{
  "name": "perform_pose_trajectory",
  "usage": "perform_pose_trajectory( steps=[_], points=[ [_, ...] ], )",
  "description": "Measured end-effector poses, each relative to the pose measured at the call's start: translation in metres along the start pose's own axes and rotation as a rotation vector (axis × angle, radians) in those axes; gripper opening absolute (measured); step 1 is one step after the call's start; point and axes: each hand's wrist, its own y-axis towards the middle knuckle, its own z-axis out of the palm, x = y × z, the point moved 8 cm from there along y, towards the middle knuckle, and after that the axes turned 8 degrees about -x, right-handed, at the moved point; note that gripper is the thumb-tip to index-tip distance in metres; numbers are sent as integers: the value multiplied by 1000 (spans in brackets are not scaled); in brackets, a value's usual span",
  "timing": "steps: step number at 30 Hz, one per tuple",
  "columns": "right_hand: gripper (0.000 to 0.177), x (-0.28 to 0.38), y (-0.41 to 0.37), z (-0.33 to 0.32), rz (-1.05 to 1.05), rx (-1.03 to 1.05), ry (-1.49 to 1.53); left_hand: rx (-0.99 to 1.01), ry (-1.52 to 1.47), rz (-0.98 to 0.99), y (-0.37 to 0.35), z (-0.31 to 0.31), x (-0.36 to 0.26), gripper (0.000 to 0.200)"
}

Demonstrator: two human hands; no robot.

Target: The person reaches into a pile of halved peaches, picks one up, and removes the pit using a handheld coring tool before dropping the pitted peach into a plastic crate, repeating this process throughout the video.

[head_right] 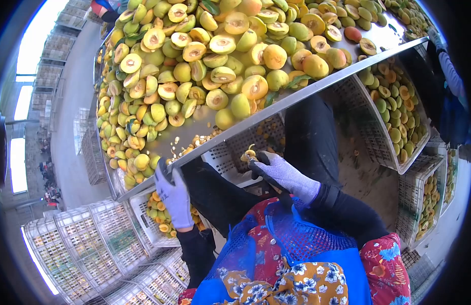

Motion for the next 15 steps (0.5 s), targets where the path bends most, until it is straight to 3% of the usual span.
perform_pose_trajectory(
  steps=[4, 7, 10, 13, 15],
  points=[
    [33, 0, -2, -3, -73, 49, 224, 277, 57, 314, 30, 91, -100, 53],
    [37, -3, -11, -3, 20, 91, 545, 633, 193, 341, 33, 156, -112, 53],
    [44, -1, -16, -8, 110, 191, 616, 576, -10, 521, 41, 167, -105, 54],
    [42, 5, -17, -7, 117, 209, 677, 608, -634, 124, 45, 148, -81, 51],
    [38, 15, -21, -1, 62, 316, 793, 683, -1157, -418, 29, 115, -79, 55]
  ],
)
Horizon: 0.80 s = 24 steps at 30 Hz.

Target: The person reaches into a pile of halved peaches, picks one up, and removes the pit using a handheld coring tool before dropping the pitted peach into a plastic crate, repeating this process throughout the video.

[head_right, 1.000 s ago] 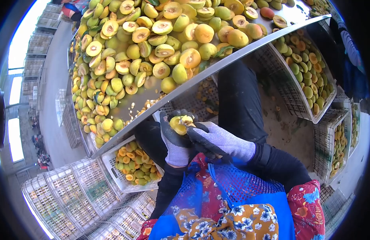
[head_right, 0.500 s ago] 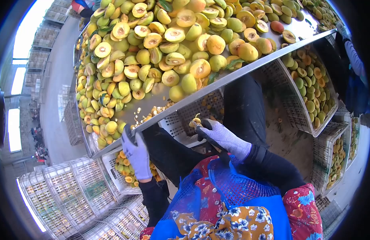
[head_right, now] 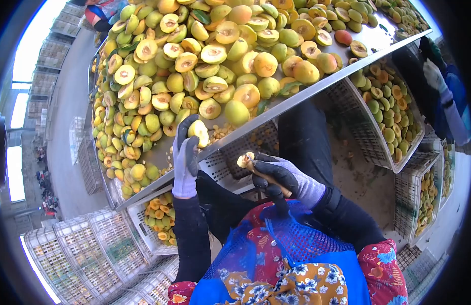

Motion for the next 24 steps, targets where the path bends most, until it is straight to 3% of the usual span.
perform_pose_trajectory(
  steps=[3, 5, 8, 10, 12, 15, 16, 17, 18, 20, 21, 24],
  points=[
    [34, -7, 2, 8, 64, 121, 180, 117, -530, -256, -34, 0, 37, 63],
    [33, -9, 0, 11, 107, 138, 184, 56, -329, -147, -54, 17, 40, 60],
    [39, -9, -10, 22, 72, 55, 106, 90, -281, -270, -78, 39, 43, 55],
    [39, -5, -23, 35, 113, 17, -82, 140, -22, -87, -80, 38, 52, 49],
    [36, 0, -30, 47, 81, -21, -196, 132, -25, -48, -84, 37, 47, 48],
    [33, 2, -29, 41, -56, -127, -398, 23, -172, -93, -94, 35, 38, 48],
    [33, 3, -26, 36, -115, -171, -472, 60, -347, -146, -94, 33, 48, 51],
    [32, 16, -24, 31, -320, -203, -870, 96, -525, -199, -91, 30, 65, 55],
    [32, 19, -24, 33, -468, -201, -1074, 133, -707, -252, -92, 30, 77, 60],
    [33, 23, -32, 51, -768, -196, -1472, 19, -559, -238, -97, 27, 84, 67],
    [33, 18, -30, 48, -627, -224, -1512, 4, -465, -195, -99, 28, 79, 66],
    [28, 11, -31, 50, -649, -248, -1578, -56, -244, -106, -105, 30, 60, 59]
  ],
)
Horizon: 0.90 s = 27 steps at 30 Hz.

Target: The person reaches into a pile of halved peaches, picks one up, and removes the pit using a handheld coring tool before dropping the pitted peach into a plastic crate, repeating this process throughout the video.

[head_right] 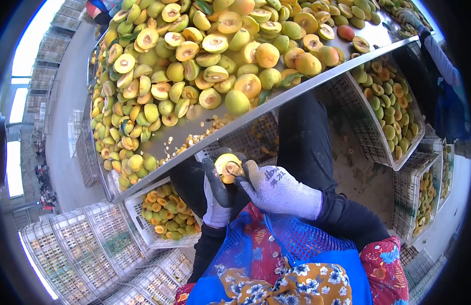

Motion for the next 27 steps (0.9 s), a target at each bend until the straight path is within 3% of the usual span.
perform_pose_trajectory(
  steps=[6, 9, 12, 16, 17, 19, 20, 23, 26, 27],
  points=[
    [31, 6, -3, 9, -21, -50, 93, -104, 177, 175, -6, 0, -10, 48],
    [33, 8, -4, 7, -297, -228, 232, -121, 179, 293, -7, 1, -10, 45],
    [38, -3, -20, 27, 667, 472, 1163, -81, 178, 358, -9, 9, -13, 42],
    [41, -9, -21, 28, 695, 465, 1159, -38, 217, 176, -3, 9, -4, 37],
    [41, -14, -23, 27, 792, 407, 882, -54, 281, 149, -2, 6, 4, 36],
    [37, -11, -14, 27, 431, 309, 864, -54, 340, 110, 0, 1, 18, 31],
    [35, -21, -31, 38, 784, 447, 1070, -8, 304, 142, -1, 3, 17, 30],
    [41, -14, -38, 41, 958, 495, 1532, 47, 425, 260, -10, 11, 6, 35],
    [42, 2, -42, 57, 1089, 916, 2178, 159, 401, 390, -16, 30, -16, 43],
    [41, 7, -45, 48, 966, 998, 2240, 181, 388, 407, -18, 34, -21, 45]
  ],
)
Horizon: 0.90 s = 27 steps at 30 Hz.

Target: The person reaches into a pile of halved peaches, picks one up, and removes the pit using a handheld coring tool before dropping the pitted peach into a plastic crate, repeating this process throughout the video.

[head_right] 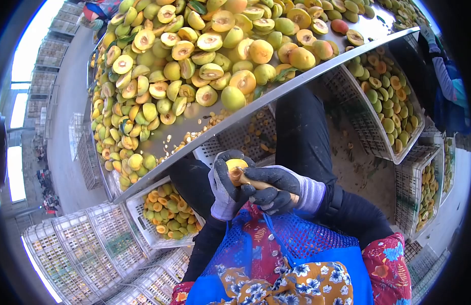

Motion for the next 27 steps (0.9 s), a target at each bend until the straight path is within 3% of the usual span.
perform_pose_trajectory(
  steps=[3, 6, 9, 10, 11, 13, 14, 15, 16, 18, 19, 21, 24, 27],
  points=[
    [41, 0, 0, -2, -29, -23, -9, -18, -66, -99, 3, -2, 7, 48],
    [41, 13, -11, -2, -320, -491, -400, -73, -234, -252, -2, -3, 37, 45],
    [40, 0, -1, -4, -1, 63, 34, -52, -133, -208, -3, -1, 33, 44],
    [39, 1, 3, -5, 4, 84, 37, -75, -74, -157, 0, -3, 30, 44],
    [39, 6, 5, -10, -64, 18, -22, -100, -13, -109, 3, -6, 28, 44],
    [38, 10, 6, -11, -206, -102, -132, -262, -325, -374, -2, -6, 48, 45],
    [38, 20, -1, -1, -501, -448, -487, -397, -450, -489, -4, -16, 73, 47],
    [37, 21, -1, 4, -467, -285, -606, -472, -234, -426, -9, -38, 77, 47],
    [37, 24, -2, 10, -518, -296, -601, -554, -6, -384, -11, -57, 69, 47],
    [36, 33, -8, 13, -573, -338, -600, -679, 175, -340, -15, -110, 42, 45],
    [37, 40, -12, 7, -581, -367, -597, -703, 433, -139, -19, -138, 18, 46],
    [38, 53, -14, -1, -581, -410, -581, -606, 1064, -197, -32, -180, -16, 40],
    [44, 57, -9, -14, -563, -461, -525, -618, 1813, -124, -27, -193, -38, 37],
    [41, 50, -1, 1, -522, -416, -491, -469, 1420, 31, 49, -141, -61, 40]
  ],
)
